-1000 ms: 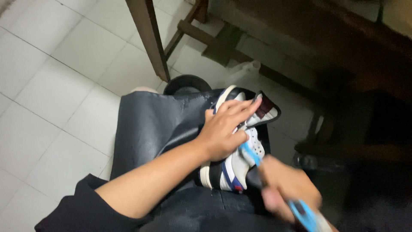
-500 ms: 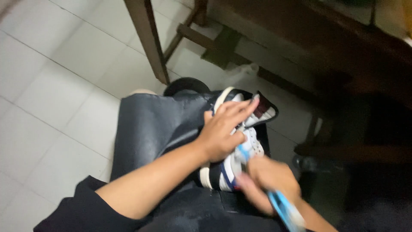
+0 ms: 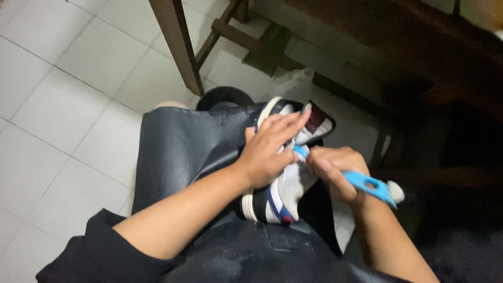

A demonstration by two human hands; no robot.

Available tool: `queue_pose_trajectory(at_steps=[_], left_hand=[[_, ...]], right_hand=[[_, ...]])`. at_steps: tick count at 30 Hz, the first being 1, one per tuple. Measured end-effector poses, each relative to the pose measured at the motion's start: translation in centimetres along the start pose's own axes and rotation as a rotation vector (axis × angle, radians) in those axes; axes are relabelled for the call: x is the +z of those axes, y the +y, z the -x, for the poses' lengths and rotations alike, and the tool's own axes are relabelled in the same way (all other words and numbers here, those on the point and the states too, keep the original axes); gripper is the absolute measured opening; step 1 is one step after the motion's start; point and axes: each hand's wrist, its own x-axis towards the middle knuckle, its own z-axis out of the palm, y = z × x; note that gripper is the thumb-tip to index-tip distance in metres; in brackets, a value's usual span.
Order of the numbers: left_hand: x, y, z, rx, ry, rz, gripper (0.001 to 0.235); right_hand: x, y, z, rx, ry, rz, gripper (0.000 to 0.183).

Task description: The person scrubs a white and black sneaker with a blue brush, focusing on the upper, toe box, and side panels. They rotate the shoe to access different areas and dip the brush into a green basin of soapy water to reload it.

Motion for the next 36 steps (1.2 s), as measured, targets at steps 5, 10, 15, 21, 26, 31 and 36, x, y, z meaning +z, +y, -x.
queue_pose_trajectory(at_steps=[5, 10, 15, 21, 26, 31, 36], left_hand=[[-0.7, 2.0, -0.1, -0.042, -0.034, -0.003, 0.084], [-0.6, 2.0, 0.1, -0.017, -0.011, -0.030, 0.086], [-1.0, 1.3, 0.5, -0.099, -0.034, 0.065, 0.084], [-1.0, 1.4, 0.3, -0.122, -0.023, 0.046, 0.088], [-0.8, 1.8, 0.3, -0.116, -0.019, 0.040, 0.085], [-0.4, 1.8, 0.1, -0.085, -0.018, -0.011, 0.086], [-0.5, 2.6, 0.2, -0.058, -0.020, -0.048, 0.087]], right_hand=[[-1.9, -5.5, 3.1, 0.143, 0.182, 0.032, 0.054], [-0.9, 0.3, 5.1, -0.154, 0.532, -0.316, 0.037], [-5.1, 0.0, 3.9, -0.354, 0.444, 0.248, 0.037], [-0.1, 3.1, 5.2, -0.074, 0.419, -0.444, 0.036], [-3.6, -0.6, 2.6, -0.016, 0.742, -0.090, 0.057], [1.2, -0.2, 3.5, 0.014, 0.375, -0.556, 0.049], [-3.5, -3.8, 1.1, 0.017, 0.658, -0.052, 0.057]])
